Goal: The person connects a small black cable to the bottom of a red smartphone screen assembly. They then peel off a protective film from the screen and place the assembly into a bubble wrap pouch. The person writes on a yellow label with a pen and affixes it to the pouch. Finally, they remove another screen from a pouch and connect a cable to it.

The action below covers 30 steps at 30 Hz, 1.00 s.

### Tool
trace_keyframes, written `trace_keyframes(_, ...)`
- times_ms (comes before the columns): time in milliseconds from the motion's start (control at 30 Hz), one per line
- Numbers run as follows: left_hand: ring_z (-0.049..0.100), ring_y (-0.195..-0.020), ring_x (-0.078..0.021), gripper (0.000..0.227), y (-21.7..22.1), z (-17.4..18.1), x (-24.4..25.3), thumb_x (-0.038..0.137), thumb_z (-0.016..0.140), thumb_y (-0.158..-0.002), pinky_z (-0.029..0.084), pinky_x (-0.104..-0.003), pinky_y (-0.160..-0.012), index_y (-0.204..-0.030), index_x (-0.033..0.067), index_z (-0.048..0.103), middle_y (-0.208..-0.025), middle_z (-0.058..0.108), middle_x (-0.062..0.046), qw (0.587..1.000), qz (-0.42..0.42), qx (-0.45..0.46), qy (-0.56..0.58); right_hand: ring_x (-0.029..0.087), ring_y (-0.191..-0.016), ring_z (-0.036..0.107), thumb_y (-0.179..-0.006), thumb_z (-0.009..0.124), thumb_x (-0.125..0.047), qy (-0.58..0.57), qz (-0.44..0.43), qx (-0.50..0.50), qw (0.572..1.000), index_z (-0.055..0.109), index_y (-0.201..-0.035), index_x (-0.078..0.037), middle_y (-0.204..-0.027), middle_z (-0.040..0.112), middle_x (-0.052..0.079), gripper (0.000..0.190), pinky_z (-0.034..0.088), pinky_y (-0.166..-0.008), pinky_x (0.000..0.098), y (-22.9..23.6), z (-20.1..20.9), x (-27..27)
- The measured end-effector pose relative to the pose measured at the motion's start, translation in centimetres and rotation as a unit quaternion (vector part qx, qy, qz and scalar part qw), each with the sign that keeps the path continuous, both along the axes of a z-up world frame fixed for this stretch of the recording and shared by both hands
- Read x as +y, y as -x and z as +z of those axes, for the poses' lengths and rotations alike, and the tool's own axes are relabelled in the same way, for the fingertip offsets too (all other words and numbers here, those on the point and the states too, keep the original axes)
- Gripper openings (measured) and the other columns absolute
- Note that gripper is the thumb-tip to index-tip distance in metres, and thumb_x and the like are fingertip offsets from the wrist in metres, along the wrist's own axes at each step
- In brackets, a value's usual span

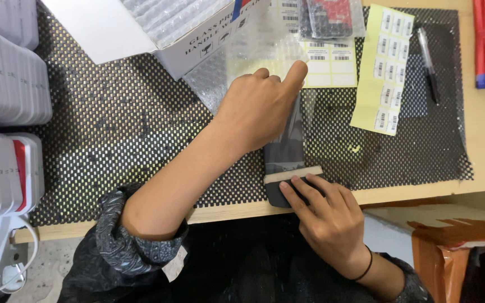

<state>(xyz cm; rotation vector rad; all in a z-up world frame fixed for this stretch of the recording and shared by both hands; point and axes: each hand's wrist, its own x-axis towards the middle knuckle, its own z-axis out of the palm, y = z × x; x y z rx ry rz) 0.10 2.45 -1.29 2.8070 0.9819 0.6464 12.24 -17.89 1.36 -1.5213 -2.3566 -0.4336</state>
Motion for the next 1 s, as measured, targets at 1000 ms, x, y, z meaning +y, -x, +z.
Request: trace_keyframes(1000,0.057,-0.08,-0.0324,0.017,1.5,2.4,1.0,0.025,0.053,-0.105,0.047,-0.044,-0.057,-0.107,0.008,0.049,-0.094,0.053,-0.009,0.983,0.061,-0.162,-0.054,0.027,-0.091,0.07,-0.089,0.057,0.008,0.034,0.055,-0.053,0.997,0.078,-0.11,-0.012,-0.108,0.076,0.007,0.035,0.054,-0.07,0.0399,-0.8,2.2,5.8)
